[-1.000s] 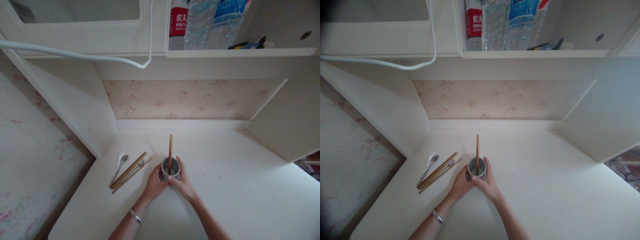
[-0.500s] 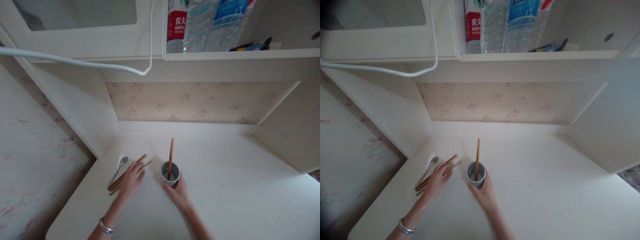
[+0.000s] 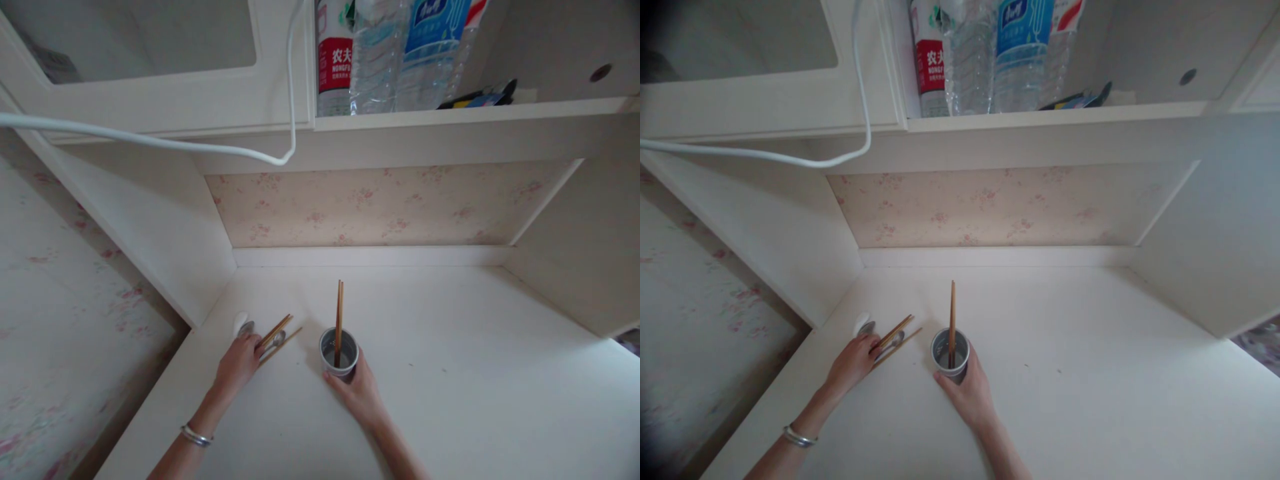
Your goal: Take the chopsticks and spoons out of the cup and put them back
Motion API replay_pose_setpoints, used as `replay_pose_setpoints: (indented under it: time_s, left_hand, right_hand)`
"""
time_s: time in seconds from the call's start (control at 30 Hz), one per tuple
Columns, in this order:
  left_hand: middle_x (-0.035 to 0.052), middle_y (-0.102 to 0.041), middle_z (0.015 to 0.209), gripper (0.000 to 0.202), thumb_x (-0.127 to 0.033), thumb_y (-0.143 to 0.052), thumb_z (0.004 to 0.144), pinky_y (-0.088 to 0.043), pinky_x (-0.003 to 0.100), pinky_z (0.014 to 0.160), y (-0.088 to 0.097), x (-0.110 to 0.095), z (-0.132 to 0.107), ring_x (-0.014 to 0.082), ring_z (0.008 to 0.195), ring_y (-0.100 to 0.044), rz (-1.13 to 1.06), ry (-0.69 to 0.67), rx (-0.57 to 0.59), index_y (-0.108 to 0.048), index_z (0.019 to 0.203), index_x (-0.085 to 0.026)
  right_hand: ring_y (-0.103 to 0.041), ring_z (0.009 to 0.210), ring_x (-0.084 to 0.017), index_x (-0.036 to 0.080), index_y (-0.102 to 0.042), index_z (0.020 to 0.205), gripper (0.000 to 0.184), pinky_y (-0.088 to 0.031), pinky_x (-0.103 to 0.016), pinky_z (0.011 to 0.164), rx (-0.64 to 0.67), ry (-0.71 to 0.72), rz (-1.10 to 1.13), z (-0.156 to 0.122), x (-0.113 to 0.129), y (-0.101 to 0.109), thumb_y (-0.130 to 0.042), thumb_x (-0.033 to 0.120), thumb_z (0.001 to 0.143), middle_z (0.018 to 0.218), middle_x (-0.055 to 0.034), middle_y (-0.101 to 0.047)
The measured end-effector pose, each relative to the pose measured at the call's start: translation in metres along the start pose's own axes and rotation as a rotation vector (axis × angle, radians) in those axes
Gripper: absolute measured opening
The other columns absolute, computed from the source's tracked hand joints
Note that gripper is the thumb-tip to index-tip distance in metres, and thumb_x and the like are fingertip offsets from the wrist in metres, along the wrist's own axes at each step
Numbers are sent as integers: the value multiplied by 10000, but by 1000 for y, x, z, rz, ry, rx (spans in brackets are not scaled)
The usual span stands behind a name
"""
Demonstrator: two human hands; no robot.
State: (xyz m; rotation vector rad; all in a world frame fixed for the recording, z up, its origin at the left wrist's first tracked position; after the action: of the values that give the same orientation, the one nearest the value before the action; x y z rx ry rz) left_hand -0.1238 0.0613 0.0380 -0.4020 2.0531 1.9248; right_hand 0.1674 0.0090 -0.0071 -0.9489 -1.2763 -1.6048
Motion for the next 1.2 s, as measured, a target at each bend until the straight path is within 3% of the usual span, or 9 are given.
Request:
replay_pose_setpoints:
  time_s: [0.23, 0.37, 0.47, 0.6, 0.8, 1.0, 1.2]
  left_hand:
    - [58, -674, 772, 250, -340, -482, 874, -381, 260, 666, -9, 14, 12, 204, 745, -618, -56, -6, 70, -652, 814, -167]
    - [66, -699, 836, 254, -367, -501, 843, -410, 263, 701, -6, 20, 17, 218, 803, -643, -99, 37, 56, -657, 856, -167]
    - [80, -707, 893, 292, -399, -495, 838, -444, 302, 774, 6, 13, 19, 232, 852, -646, -170, 25, 2, -669, 885, -169]
    - [92, -716, 974, 391, -480, -509, 844, -473, 342, 828, 37, -20, 14, 235, 894, -646, -453, -10, -106, -683, 986, -159]
    - [67, -712, 970, 424, -489, -601, 827, -500, 270, 770, 73, -99, -1, 175, 883, -640, -865, -120, -179, -658, 1096, -166]
    - [65, -707, 973, 357, -442, -593, 857, -498, 249, 747, 63, -151, 0, 158, 889, -639, -993, -250, -155, -625, 1087, -170]
    - [82, -710, 977, 337, -437, -577, 864, -499, 258, 745, 38, -168, 10, 170, 902, -648, -980, -265, -109, -618, 1055, -163]
  right_hand:
    - [-567, 1193, -321, 242, -429, 1375, 768, -459, -487, 1009, -5, 13, -19, 0, 2, 1, -764, 445, 715, 1294, -105, -606]
    - [-555, 1208, -315, 237, -420, 1375, 758, -444, -491, 1023, 3, 16, -27, -1, 2, 1, -755, 443, 727, 1306, -104, -596]
    - [-550, 1212, -316, 235, -422, 1370, 760, -435, -501, 1030, 7, 4, -23, -1, 1, 1, -760, 440, 721, 1308, -105, -593]
    - [-548, 1214, -318, 242, -430, 1370, 774, -428, -505, 1035, -1, 0, -7, 0, 1, 2, -771, 445, 705, 1303, -104, -595]
    - [-546, 1216, -321, 240, -436, 1369, 767, -429, -503, 1030, 4, 1, -23, 0, 2, 2, -763, 461, 712, 1312, -106, -589]
    - [-540, 1220, -328, 256, -440, 1369, 778, -429, -510, 1027, -5, 11, -23, 0, 1, 2, -775, 455, 696, 1321, -102, -583]
    - [-554, 1203, -321, 258, -430, 1376, 779, -438, -500, 1019, -10, 23, -9, 0, 4, 2, -777, 413, 696, 1305, -96, -594]
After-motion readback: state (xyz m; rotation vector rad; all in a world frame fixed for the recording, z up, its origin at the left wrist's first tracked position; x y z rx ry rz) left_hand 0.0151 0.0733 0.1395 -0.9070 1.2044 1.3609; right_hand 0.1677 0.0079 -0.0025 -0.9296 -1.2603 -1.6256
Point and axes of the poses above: each hand's wrist, its own z-axis towards the middle knuckle, its own y-axis out of the back of the hand, x = y × z, the point moved 4 cm from there along z, towards the middle knuckle
